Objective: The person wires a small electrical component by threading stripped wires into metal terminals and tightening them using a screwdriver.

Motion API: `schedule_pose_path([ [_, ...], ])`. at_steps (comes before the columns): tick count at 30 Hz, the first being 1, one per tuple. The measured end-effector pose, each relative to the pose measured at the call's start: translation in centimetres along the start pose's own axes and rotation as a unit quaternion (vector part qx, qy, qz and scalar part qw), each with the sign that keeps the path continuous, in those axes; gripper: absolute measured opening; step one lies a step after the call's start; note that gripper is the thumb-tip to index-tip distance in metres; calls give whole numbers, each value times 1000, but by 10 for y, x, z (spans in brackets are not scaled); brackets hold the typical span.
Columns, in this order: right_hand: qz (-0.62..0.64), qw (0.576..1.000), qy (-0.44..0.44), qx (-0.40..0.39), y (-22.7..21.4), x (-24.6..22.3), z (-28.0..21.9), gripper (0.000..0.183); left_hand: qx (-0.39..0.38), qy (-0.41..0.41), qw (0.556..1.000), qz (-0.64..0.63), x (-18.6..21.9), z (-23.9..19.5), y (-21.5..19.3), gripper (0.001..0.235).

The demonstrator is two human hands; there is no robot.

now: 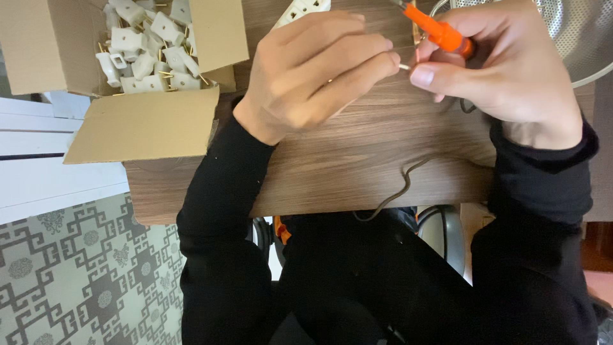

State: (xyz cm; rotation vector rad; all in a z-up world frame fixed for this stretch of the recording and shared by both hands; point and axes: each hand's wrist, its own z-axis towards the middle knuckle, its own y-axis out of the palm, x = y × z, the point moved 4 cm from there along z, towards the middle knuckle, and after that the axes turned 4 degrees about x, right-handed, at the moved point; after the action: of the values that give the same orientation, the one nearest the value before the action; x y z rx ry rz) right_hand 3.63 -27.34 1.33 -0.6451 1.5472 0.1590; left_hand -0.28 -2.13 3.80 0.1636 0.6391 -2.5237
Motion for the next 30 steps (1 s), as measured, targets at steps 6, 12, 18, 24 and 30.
schedule_pose_path([
  [6, -66, 990, -120, 23, 2, -14, -9, 16, 7, -134, 973, -186, -4, -3, 5, 11],
  [12, -106, 988, -106, 45, 3, -17, -14, 16, -29, -219, 942, -254, -8, -9, 3, 33],
  [18, -114, 985, -123, 41, 4, -20, -16, 17, -13, -227, 934, -275, -7, -6, 5, 24],
  [24, -116, 983, -134, 37, 5, -24, -18, 16, -31, -244, 930, -275, -8, -8, 4, 23],
  [30, -137, 979, -146, 36, 2, -23, -17, 19, -18, -214, 933, -289, -8, -5, 1, 18],
])
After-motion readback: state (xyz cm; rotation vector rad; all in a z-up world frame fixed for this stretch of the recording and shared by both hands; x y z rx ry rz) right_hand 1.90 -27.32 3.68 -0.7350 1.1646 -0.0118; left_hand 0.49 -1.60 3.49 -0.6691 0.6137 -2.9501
